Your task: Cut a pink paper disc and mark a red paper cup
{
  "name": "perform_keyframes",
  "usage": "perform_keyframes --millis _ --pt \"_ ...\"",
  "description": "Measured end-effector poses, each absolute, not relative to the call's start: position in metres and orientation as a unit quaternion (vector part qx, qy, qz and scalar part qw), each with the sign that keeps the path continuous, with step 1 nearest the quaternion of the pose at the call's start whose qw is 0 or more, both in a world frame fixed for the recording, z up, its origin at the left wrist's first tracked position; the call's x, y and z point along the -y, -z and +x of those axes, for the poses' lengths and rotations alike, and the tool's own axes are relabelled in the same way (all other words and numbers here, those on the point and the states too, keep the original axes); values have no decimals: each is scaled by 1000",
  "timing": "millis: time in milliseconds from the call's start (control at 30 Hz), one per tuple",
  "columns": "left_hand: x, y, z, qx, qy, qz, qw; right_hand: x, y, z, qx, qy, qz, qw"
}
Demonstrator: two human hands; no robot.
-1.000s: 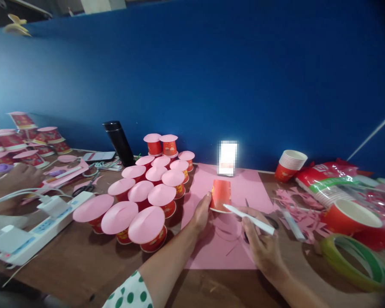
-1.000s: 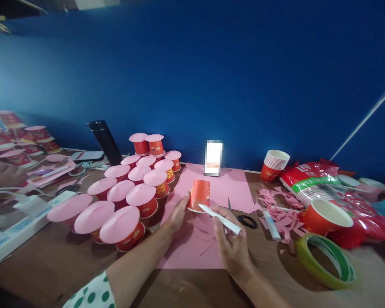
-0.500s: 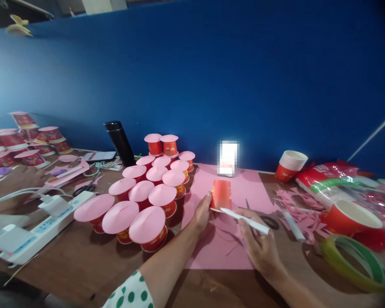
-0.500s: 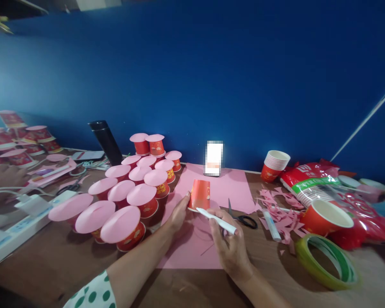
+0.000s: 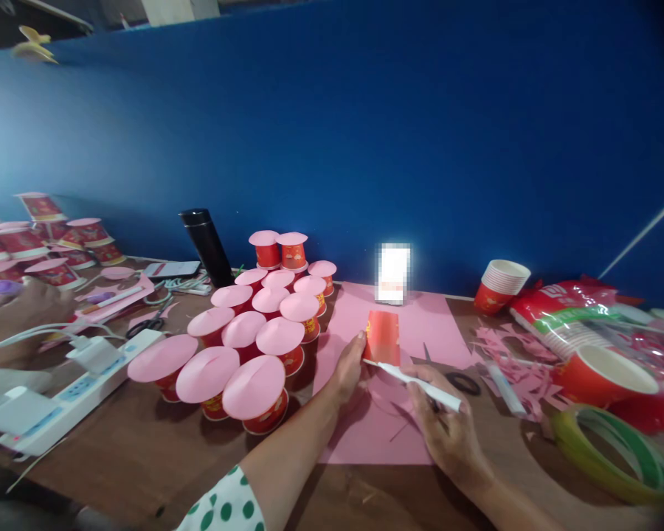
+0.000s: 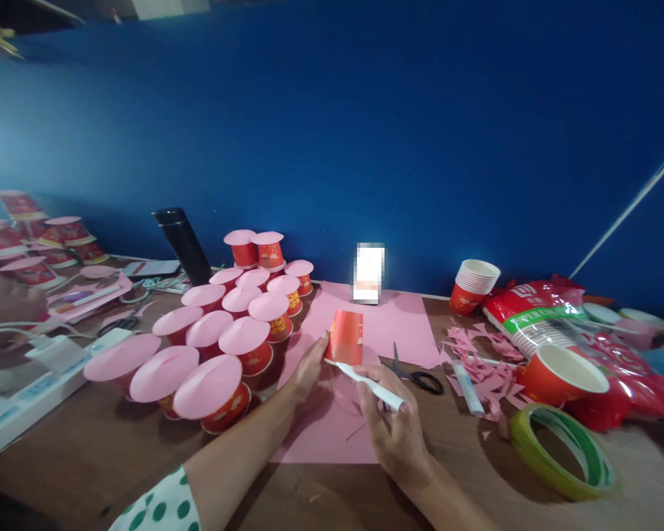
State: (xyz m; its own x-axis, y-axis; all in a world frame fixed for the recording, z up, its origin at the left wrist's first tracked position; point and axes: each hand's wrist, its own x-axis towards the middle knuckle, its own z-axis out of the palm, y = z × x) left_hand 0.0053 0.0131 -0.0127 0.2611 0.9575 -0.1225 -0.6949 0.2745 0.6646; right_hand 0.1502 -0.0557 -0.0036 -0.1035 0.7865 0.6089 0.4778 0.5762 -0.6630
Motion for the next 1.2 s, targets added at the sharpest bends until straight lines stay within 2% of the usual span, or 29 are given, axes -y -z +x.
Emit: perform_keyframes --millis 133,333,533,1200 --pt "-13 12 6 -268 -550 239 754 56 4 150 703 -132 -451 534" --pt "-12 10 5 -254 -547 257 755 57 -1 147 706 -165 -467 506" --pt "-11 10 4 -251 -554 263 749 56 -1 148 695 -124 -459 539" --pt "-12 11 5 -260 -549 289 740 56 -1 148 688 -142 -463 540"
